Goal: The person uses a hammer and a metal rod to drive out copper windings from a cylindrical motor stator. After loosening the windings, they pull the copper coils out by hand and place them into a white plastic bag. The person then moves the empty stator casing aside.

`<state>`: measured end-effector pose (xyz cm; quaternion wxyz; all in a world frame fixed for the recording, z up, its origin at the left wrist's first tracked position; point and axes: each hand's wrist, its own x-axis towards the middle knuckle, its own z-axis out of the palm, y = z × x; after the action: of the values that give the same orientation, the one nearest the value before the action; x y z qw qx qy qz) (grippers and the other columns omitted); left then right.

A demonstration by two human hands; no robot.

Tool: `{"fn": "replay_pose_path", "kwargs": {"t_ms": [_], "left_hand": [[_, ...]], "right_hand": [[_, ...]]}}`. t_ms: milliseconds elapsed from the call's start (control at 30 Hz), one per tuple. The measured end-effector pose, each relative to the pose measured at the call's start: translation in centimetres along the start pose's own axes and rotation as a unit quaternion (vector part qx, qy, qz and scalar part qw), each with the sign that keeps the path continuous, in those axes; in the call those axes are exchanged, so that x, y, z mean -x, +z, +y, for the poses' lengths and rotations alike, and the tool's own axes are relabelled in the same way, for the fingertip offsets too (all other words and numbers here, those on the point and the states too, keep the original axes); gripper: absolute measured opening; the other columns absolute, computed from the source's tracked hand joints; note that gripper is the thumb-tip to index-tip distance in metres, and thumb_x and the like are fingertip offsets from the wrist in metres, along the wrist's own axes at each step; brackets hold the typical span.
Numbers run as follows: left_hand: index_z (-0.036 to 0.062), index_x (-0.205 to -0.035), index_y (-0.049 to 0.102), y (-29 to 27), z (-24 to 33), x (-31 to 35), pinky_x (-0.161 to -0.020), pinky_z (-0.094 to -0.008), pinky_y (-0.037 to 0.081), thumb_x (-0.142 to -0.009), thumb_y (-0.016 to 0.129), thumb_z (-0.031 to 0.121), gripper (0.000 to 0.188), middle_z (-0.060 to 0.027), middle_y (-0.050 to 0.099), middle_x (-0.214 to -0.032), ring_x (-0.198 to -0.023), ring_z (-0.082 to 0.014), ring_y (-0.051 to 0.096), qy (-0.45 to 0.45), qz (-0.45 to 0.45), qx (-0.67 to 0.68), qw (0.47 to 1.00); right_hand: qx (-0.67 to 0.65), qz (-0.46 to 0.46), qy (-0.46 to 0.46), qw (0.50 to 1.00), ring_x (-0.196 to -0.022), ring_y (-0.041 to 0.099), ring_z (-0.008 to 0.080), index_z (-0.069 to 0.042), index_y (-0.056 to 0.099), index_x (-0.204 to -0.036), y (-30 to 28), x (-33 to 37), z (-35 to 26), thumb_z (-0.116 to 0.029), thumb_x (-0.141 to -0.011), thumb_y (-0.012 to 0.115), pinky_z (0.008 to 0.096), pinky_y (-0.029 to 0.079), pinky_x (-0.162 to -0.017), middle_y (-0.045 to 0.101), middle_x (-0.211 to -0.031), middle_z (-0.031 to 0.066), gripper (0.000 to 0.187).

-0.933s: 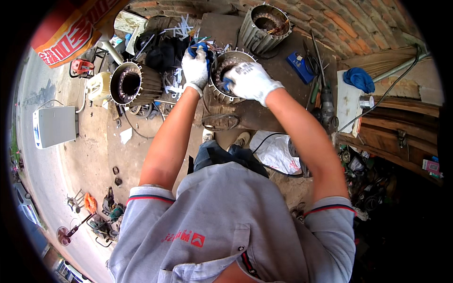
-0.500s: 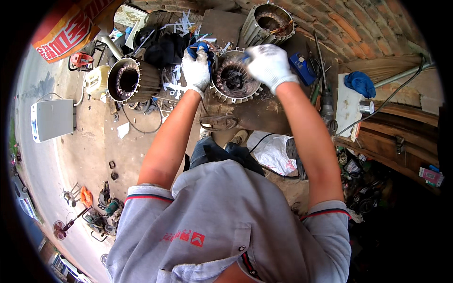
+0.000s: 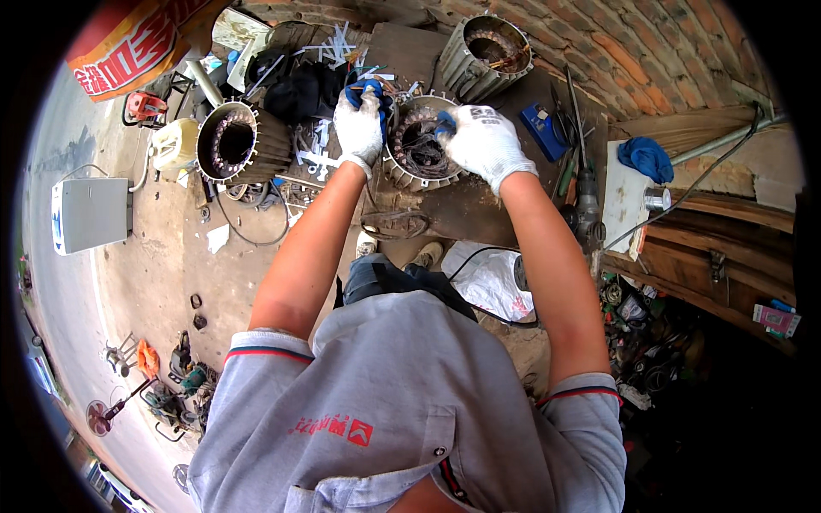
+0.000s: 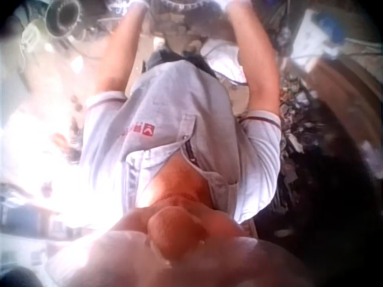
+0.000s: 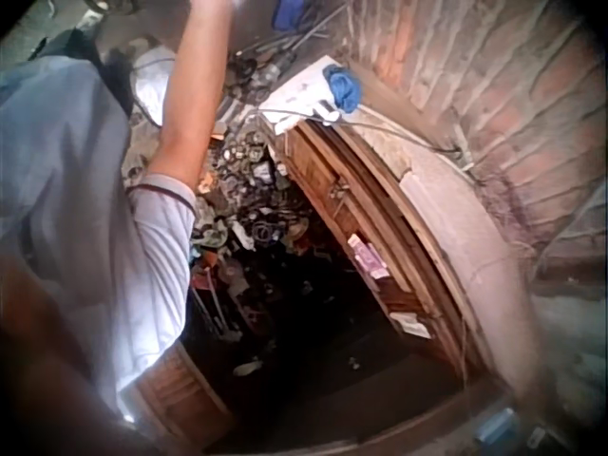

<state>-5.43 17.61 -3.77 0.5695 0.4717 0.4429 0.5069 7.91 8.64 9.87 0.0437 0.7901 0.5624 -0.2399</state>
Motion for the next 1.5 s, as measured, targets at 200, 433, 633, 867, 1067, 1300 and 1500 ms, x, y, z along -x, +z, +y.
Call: {"fn": "replay_pose_path", "kwargs": {"t_ms": [200,433,633,867,1067,1300,1500], "left_hand": [[0.0035,-0.098,0.060,0.1,1.0,0.2,-0.059,-0.0211,0.042,-0.092,0.057,0.016,0.015,0.0028,0.058,-0.078,-0.067,-0.0051,0.047,-0.015,0.007,-0.027,0.999],[0.0023,-0.097,0.061,0.0,0.0,-0.2,-0.061,-0.0230,0.043,-0.092,0.056,0.015,0.015,0.0014,0.059,-0.079,-0.068,-0.0064,0.049,0.022,0.012,-0.061,0.998],[0.0013,-0.096,0.061,-0.1,0.8,0.1,-0.062,-0.0245,0.045,-0.091,0.056,0.015,0.015,0.0001,0.061,-0.080,-0.068,-0.0073,0.050,0.019,0.004,-0.062,0.998],[-0.0015,-0.098,0.061,0.3,2.1,0.6,-0.065,-0.0284,0.047,-0.090,0.057,0.017,0.021,-0.0066,0.064,-0.081,-0.069,-0.0120,0.054,0.011,0.003,-0.072,0.997],[-0.0011,-0.099,0.060,-0.2,-0.2,-0.2,-0.062,-0.0290,0.047,-0.089,0.057,0.019,0.023,-0.0065,0.064,-0.079,-0.066,-0.0121,0.054,0.037,0.023,-0.094,0.995],[0.0008,-0.098,0.061,0.0,0.3,0.0,-0.066,-0.0329,0.048,-0.088,0.058,0.019,0.021,-0.0101,0.066,-0.081,-0.069,-0.0184,0.059,0.026,0.023,-0.095,0.995],[0.0023,-0.098,0.062,0.1,1.9,0.5,-0.067,-0.0341,0.049,-0.087,0.059,0.018,0.019,-0.0101,0.066,-0.081,-0.069,-0.0199,0.061,0.012,0.021,-0.107,0.994]], "right_hand": [[-0.003,0.110,-0.068,0.992,-0.108,0.057,0.0296,-0.013,0.061,-0.115,-0.6,2.3,0.6,-0.035,-0.079,0.062,0.0383,0.046,-0.092,0.058,-0.119,0.0151,0.042],[0.029,-0.051,-0.077,0.995,-0.098,0.062,0.0316,-0.006,0.066,-0.104,0.8,0.1,-1.6,-0.042,-0.080,0.059,0.0394,0.048,-0.086,0.065,-0.100,0.0202,0.044],[0.024,-0.123,-0.136,0.983,-0.091,0.064,0.0334,-0.004,0.069,-0.099,2.9,-3.4,0.0,-0.059,-0.080,0.054,0.0390,0.048,-0.083,0.066,-0.099,0.0194,0.060],[0.088,-0.174,-0.226,0.954,-0.081,0.064,0.0349,-0.001,0.069,-0.088,3.0,-4.4,-1.2,-0.039,-0.077,0.057,0.0418,0.049,-0.074,0.066,-0.087,0.0217,0.042],[0.167,-0.101,-0.142,0.970,-0.087,0.066,0.0348,0.002,0.068,-0.090,-0.9,-3.9,-1.0,-0.019,-0.071,0.053,0.0411,0.052,-0.075,0.066,-0.095,0.0229,0.032],[0.082,-0.142,-0.181,0.970,-0.098,0.060,0.0356,0.002,0.061,-0.105,0.6,-4.1,1.4,-0.036,-0.080,0.058,0.0408,0.048,-0.084,0.062,-0.104,0.0254,0.045],[0.140,-0.166,-0.134,0.967,-0.098,0.062,0.0321,-0.003,0.062,-0.111,1.5,-4.2,-0.1,-0.038,-0.076,0.063,0.0392,0.049,-0.083,0.064,-0.105,0.0212,0.050]]}}
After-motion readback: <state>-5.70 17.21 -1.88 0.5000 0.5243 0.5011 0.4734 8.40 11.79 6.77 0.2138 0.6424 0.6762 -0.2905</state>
